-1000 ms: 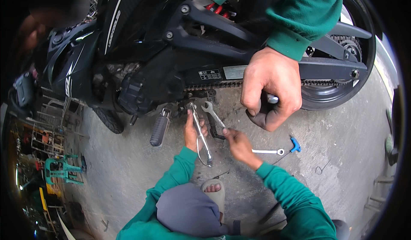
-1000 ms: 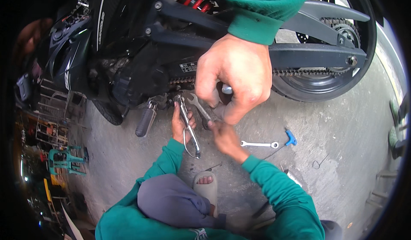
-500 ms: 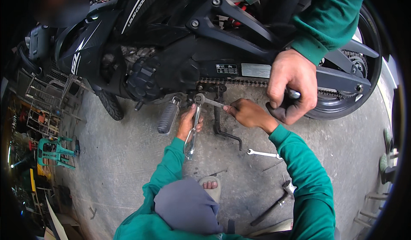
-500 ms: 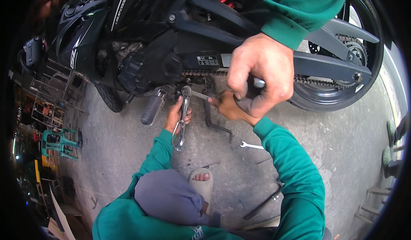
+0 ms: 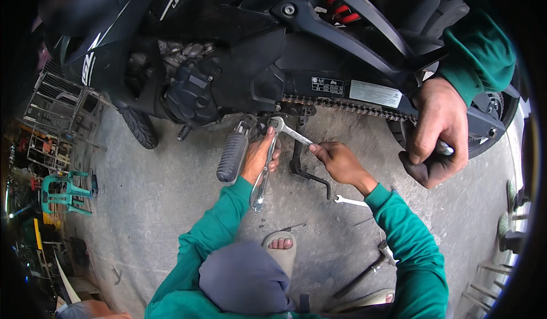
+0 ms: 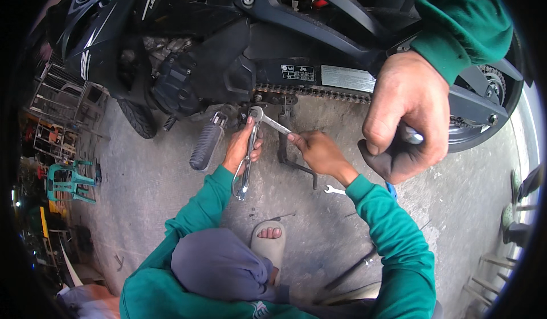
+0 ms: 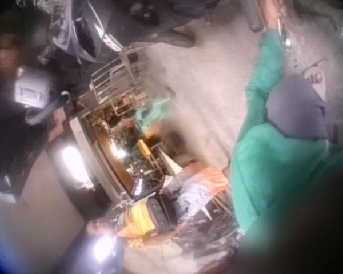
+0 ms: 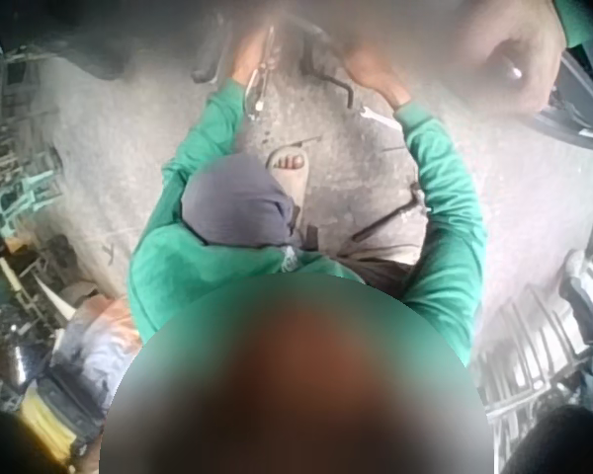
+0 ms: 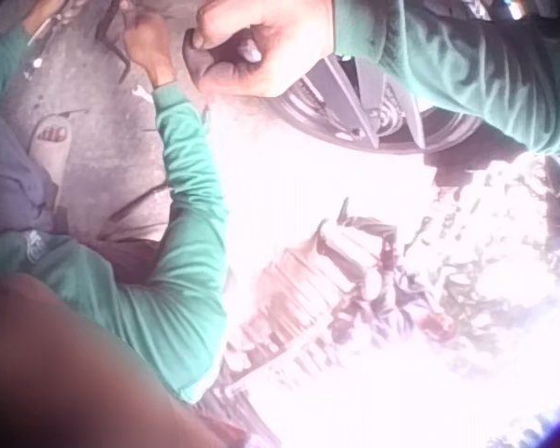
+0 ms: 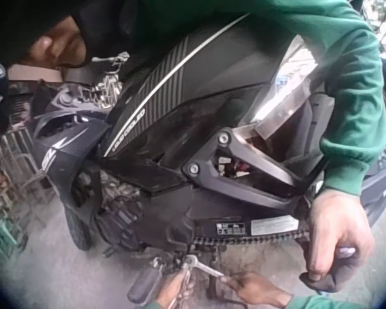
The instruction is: The person uses a wrench to tighten a bolt on the motorcycle chain tensioner, then sprays lubricant on the chain. They stand up, move the motorcycle slightly, and later receive cash from another person.
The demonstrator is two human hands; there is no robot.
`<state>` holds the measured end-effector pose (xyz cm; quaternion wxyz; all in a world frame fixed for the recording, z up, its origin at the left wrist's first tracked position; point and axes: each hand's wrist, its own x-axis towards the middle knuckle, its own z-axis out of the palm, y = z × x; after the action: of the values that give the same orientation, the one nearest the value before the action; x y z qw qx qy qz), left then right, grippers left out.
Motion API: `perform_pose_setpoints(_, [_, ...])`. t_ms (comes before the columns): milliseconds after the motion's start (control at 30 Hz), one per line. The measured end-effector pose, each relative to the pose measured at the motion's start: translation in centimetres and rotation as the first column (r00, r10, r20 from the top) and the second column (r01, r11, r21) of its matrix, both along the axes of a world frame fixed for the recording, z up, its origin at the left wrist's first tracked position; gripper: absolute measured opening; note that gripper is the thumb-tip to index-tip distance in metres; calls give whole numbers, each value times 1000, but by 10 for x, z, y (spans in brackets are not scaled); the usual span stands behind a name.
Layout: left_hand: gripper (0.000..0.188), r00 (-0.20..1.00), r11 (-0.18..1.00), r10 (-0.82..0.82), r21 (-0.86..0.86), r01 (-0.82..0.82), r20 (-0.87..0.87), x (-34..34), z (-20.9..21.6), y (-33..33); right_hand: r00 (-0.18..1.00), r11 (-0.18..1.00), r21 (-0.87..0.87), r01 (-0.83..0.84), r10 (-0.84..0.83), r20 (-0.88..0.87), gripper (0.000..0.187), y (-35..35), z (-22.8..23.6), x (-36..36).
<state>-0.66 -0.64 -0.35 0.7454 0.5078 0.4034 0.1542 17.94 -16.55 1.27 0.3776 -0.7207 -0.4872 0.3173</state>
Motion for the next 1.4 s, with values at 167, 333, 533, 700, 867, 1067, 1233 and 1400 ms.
perform_pose_setpoints(167, [63,1000,1000,-20,12,20,13,1,2,1,996,995,-44,89,-87,35,54,-3,-6,-10])
perform_pose_setpoints(333, [61,999,999,33,-33,-33,-9,3,3,1,920,923,73,377,-364,-145,49,0,-33,-85])
perform_pose_setpoints(533, [60,999,999,40,11,-40,1,0,0,2,773,802,114,586,-511,-376,42,27,-59,-155])
perform_pose_setpoints(700, [68,984,913,111,406,-45,-141,-2,-8,7,693,725,132,676,-564,-450,39,58,-66,-192])
perform_pose_setpoints(867, [81,985,724,68,687,61,-159,-3,-14,8,704,722,250,646,-435,-562,42,61,-73,-187])
perform_pose_setpoints(1067, [62,986,986,-156,74,151,61,-9,-15,11,825,783,341,520,-358,-436,47,24,-82,-153])
perform_pose_setpoints(1233, [54,994,998,69,-6,-69,85,5,-9,-15,866,845,217,489,-440,-238,49,-31,-85,-92])
perform_pose_setpoints(1400, [44,914,918,324,-315,-241,244,49,-17,-50,697,812,111,574,-412,-586,49,-65,-79,-73])
